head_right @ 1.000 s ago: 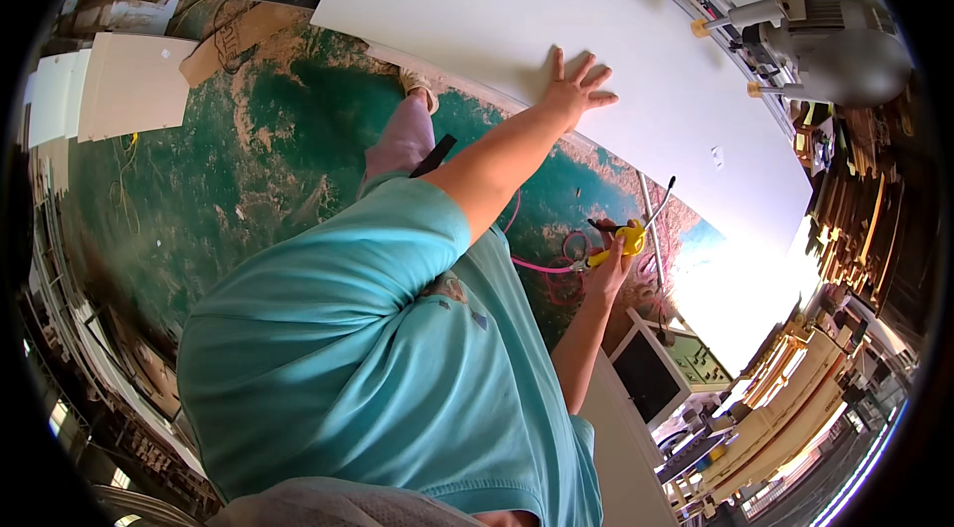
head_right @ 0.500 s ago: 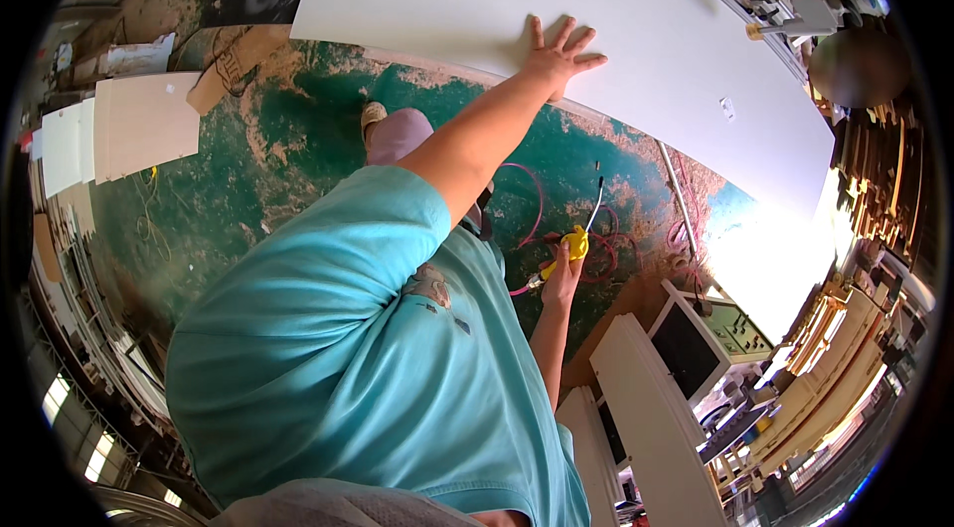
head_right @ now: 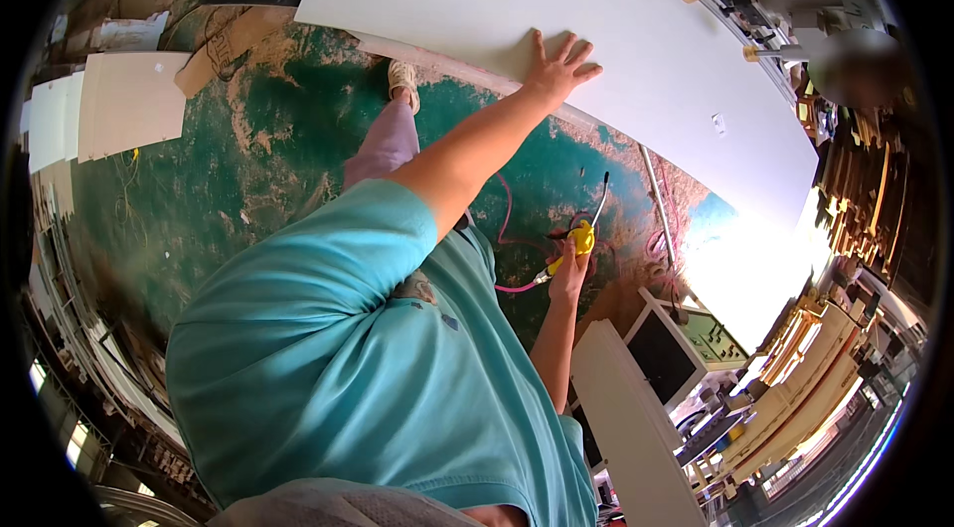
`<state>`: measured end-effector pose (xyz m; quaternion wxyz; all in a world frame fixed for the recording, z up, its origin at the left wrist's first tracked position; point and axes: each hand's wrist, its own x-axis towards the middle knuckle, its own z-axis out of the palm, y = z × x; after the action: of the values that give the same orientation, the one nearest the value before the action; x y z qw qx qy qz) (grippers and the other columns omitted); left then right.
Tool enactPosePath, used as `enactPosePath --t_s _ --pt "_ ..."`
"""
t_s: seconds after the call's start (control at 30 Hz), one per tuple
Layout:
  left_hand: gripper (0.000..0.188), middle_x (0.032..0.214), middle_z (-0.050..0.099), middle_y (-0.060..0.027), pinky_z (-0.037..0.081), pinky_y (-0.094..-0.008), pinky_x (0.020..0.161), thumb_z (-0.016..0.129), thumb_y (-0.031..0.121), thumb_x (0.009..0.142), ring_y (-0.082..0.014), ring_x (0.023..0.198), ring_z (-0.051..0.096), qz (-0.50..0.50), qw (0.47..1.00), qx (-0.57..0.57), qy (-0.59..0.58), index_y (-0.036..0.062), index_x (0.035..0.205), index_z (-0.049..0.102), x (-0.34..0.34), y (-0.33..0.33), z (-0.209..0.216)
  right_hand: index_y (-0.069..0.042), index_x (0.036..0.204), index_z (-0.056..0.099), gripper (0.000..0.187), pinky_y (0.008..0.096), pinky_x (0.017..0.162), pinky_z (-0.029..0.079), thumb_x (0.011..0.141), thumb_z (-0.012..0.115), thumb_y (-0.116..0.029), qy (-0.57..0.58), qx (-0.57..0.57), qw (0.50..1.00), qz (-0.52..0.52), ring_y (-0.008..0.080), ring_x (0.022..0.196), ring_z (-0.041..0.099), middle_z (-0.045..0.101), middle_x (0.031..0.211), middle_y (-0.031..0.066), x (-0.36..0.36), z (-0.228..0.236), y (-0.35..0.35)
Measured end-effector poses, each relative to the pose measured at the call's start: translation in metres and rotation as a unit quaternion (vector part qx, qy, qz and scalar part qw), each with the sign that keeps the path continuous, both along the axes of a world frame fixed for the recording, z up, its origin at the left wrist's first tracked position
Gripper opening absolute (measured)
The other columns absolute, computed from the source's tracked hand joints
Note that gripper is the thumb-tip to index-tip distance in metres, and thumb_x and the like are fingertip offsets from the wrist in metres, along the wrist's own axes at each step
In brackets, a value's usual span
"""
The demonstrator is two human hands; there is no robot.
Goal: The person places a large white board onto a table saw, measures it with a tape measure, and cuts it using the saw. They then remove the cut piece and repeat the process with another board.
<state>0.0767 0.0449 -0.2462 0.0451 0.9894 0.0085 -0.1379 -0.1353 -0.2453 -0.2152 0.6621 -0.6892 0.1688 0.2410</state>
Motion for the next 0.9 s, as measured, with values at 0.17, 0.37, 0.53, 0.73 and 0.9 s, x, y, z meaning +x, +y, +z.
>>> enactPosePath --t_s 0.17,0.37,0.53,0.73,0.9 --pt "0.094 0.166 -0.001 -0.0059 0.013 -0.0862 0.101 0.068 0.020 0.085 -0.0381 0.151 0.002 -0.055 0.998 0.007 0.043 0.0370 0.158 0.009 0.006 0.002 0.023 -0.010 0.138 0.045 0.037 0.0198 0.055 0.047 0.104 0.049 -0.023 -0.040 -0.005 0.998 -0.040 0.0118 0.093 0.063 0.065 0.108 0.0053 0.035 0.001 0.019" --pt "0.106 0.165 -0.005 -0.0125 0.010 -0.0871 0.098 0.073 0.019 0.079 -0.0455 0.149 -0.007 -0.090 0.995 0.002 0.034 0.0308 0.159 0.005 0.014 0.002 0.015 -0.009 0.138 0.045 0.039 0.0190 0.053 0.047 0.103 0.051 -0.024 -0.041 -0.022 0.987 -0.154 0.0085 0.090 0.060 0.063 0.106 0.0032 0.051 0.008 0.061" --pt "0.106 0.165 -0.003 -0.0158 0.011 -0.0846 0.101 0.074 0.023 0.077 -0.0433 0.150 -0.003 -0.121 0.991 0.007 0.048 0.0278 0.159 0.007 0.020 -0.003 0.023 -0.011 0.142 0.041 0.043 0.0218 0.055 0.047 0.102 0.053 -0.023 -0.022 0.011 0.984 -0.174 0.0085 0.094 0.060 0.064 0.108 0.0015 0.047 0.007 0.083" --pt "0.110 0.165 -0.004 -0.0119 0.013 -0.0817 0.105 0.077 0.027 0.073 -0.0392 0.151 -0.003 -0.136 0.987 -0.009 0.083 0.0323 0.158 0.008 0.056 -0.056 0.044 -0.022 0.145 0.037 0.052 0.0354 0.066 0.054 0.098 0.058 -0.024 -0.149 -0.323 0.927 -0.122 0.0219 0.081 0.067 0.069 0.094 0.0115 0.080 0.018 -0.025" --pt "0.133 0.164 -0.020 -0.0075 0.012 -0.0866 0.099 0.086 0.030 0.060 -0.0419 0.148 -0.018 -0.152 0.968 0.018 0.200 0.0391 0.157 -0.005 0.085 -0.071 0.069 -0.021 0.140 0.041 0.044 0.0404 0.063 0.052 0.099 0.055 -0.030 -0.092 -0.616 0.747 -0.232 0.0291 0.069 0.067 0.065 0.080 0.0151 0.092 0.118 -0.199"
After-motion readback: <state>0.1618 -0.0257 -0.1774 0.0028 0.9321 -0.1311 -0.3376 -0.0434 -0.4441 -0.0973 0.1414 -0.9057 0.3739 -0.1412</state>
